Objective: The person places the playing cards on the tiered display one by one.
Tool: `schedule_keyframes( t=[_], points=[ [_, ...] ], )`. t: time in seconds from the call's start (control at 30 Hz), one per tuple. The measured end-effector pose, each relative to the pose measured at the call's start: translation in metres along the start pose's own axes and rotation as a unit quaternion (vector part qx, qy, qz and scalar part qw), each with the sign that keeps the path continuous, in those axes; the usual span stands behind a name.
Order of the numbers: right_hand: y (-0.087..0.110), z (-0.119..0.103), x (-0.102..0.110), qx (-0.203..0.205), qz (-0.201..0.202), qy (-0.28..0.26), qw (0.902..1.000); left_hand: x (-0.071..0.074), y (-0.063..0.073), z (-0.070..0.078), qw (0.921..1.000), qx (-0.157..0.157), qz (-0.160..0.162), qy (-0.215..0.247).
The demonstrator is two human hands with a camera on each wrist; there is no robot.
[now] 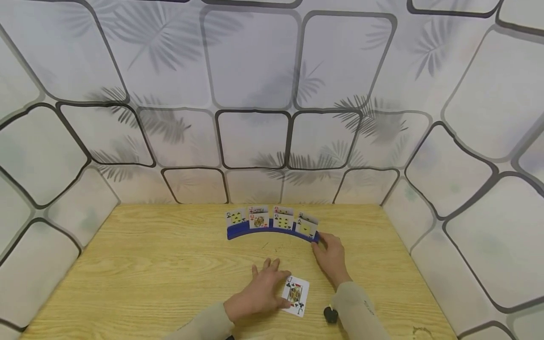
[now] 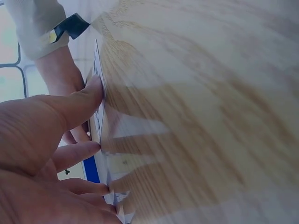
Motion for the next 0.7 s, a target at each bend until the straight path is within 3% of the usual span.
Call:
schedule_keyframes(
  t=[0.4,0.7],
  points=[
    [0.0023,-0.001,-0.0007,0.02,0.022,0.008,0.9995,-0.002,-0.002,-0.0006,0.9999,0.0,0.011,0.004],
    [0.0006,0.0015,-0.0002,0.005,0.001,0.007,1.0,-0.0024,-0.002,0.0018,0.9998,0.007,0.018,-0.007]
  ],
)
Point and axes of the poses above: each hand's wrist, its own y-axis away from the middle knuckle, its own x-axis out of the back of the hand, z = x × y, the point moved 1 cm from there along -y, towards the middle knuckle, and after that the axes turned 12 degrees about x, right-handed, at the moved point
